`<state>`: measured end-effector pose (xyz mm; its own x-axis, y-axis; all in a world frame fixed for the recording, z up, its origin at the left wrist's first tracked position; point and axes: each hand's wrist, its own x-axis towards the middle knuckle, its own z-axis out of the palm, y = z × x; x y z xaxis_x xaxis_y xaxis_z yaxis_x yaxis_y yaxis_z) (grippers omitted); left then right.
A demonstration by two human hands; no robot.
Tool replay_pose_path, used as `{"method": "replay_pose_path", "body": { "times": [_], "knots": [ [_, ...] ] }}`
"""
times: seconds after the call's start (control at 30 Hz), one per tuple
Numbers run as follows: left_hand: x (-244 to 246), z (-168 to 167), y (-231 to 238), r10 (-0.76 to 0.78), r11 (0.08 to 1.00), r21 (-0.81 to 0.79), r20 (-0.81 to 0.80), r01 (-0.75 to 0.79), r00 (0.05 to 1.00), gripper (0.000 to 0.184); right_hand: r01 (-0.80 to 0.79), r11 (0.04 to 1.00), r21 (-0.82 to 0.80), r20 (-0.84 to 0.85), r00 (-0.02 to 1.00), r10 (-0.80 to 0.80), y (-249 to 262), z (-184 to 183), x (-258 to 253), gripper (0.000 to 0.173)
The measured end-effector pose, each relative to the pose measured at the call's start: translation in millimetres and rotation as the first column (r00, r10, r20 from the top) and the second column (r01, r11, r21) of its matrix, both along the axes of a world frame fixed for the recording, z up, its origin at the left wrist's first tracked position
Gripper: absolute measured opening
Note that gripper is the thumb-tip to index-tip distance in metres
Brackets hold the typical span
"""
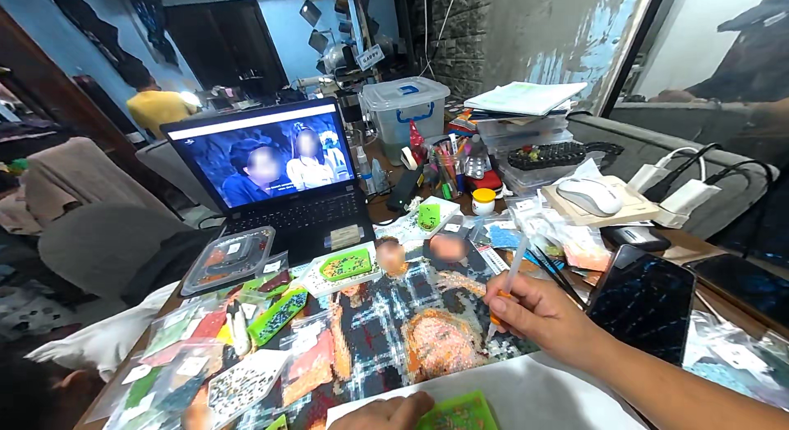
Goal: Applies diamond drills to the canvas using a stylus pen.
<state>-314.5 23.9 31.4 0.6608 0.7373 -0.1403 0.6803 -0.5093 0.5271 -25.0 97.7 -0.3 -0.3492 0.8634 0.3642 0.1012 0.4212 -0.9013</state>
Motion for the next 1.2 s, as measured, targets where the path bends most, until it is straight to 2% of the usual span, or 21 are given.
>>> {"method": "replay_pose_path", "body": {
  "times": [1.2],
  "knots": [
    [-0.5,-1.7,-1.0,-0.009,1.000,0.012,0.023,0.009,1.000,0.053,-0.014,1.000,0.011,0.004,1.000,0.014,1.0,-2.1,0.4,0.020]
  ]
}}
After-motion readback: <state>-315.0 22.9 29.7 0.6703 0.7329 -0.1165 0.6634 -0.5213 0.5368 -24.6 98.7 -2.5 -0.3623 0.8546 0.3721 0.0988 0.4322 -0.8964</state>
